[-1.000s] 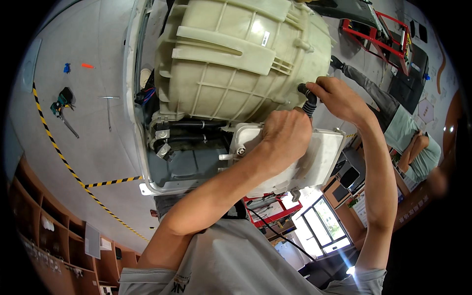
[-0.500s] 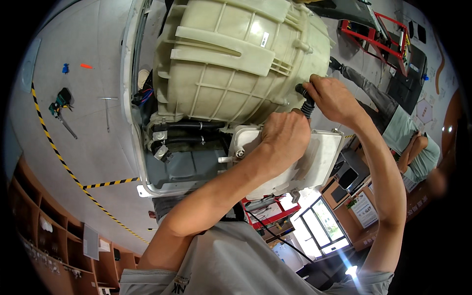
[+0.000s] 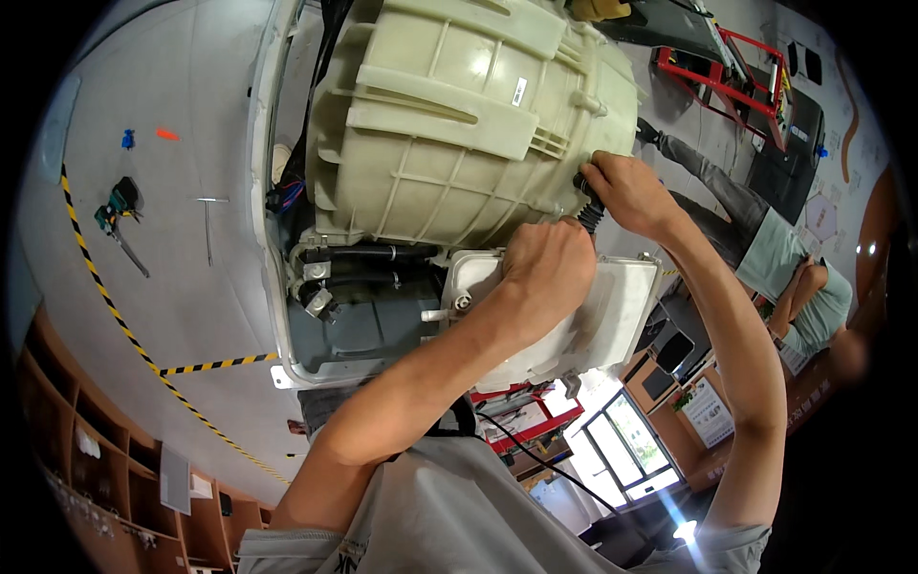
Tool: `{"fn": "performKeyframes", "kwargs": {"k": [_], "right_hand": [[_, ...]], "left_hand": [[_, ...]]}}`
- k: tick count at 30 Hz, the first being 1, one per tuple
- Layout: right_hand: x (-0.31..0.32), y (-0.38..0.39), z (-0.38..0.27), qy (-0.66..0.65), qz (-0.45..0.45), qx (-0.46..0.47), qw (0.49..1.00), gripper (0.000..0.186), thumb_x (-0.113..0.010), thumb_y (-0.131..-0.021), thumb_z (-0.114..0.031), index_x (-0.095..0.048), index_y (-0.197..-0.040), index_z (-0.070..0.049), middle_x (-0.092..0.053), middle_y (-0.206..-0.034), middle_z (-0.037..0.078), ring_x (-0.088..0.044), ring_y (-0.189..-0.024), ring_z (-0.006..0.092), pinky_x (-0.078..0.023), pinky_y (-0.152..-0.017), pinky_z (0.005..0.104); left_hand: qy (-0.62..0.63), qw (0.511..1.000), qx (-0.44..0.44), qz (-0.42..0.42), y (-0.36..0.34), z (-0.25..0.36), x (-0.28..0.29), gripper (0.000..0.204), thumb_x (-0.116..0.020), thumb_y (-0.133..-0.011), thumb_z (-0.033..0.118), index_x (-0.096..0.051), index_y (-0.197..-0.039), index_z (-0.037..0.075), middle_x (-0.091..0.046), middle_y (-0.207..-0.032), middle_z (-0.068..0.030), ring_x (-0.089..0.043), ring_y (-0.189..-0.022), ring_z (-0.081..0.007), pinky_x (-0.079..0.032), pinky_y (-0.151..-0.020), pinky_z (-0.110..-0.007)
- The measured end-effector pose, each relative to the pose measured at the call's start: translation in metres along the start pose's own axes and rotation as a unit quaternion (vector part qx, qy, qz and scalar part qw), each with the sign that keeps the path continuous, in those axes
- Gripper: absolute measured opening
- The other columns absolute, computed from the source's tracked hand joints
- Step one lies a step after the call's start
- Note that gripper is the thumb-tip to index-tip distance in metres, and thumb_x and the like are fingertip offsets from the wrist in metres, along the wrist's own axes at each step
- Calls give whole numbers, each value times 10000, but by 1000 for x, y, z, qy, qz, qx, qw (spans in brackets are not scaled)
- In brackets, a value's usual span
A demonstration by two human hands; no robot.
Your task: The person assembles internal components of a washing machine by hand and with pliers, including attaching a white plastic housing, connecting a black rubber hose, and securing the hose with a metal clamp.
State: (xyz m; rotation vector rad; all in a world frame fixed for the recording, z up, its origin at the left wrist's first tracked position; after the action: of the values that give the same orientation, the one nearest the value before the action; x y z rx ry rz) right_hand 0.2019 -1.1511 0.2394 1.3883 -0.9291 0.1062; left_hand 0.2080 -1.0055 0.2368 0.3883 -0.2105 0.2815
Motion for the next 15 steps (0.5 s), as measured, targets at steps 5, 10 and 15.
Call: {"fn": "performKeyframes", "kwargs": {"k": [5, 10, 15], "right_hand": [[-2, -1, 0, -29, 5, 12, 999, 355, -462, -921, -262, -588, -815, 52, -603, -810, 286, -576, -817, 453, -451, -758, 497], [4, 0, -4, 0, -21, -30, 999, 392, -466, -921, -308, -613, -831, 44, -621, -847, 273, -586, -850, 442, -454, -778, 485], [22, -5, -12, 22, -117, -66, 991, 425, -498, -895, -370, -644, -845, 26, -631, -845, 256, -599, -826, 432, -472, -751, 449]], "left_hand": [[-17, 1000, -13, 1, 0, 3, -2, 301, -533, -891, 197, -610, -701, -23, -618, -615, -209, -642, -574, -348, -512, -551, -429], [-25, 999, -23, 4, 2, 3, 1, 312, -538, -893, 212, -613, -699, -20, -618, -612, -204, -645, -585, -346, -514, -557, -430], [-10, 1000, -15, -5, 0, 2, 0, 319, -534, -896, 227, -623, -713, -18, -620, -620, -208, -646, -600, -351, -517, -574, -431]]}}
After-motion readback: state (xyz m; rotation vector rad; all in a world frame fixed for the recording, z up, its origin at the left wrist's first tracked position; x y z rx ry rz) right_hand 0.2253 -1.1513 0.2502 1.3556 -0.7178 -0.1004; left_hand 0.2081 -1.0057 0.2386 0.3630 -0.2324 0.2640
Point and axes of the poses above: each hand's wrist, its own y-axis away from the middle knuckle, its own x-axis out of the back of the hand, z = x × y, the point moved 4 cm from there along -y, towards the middle knuckle
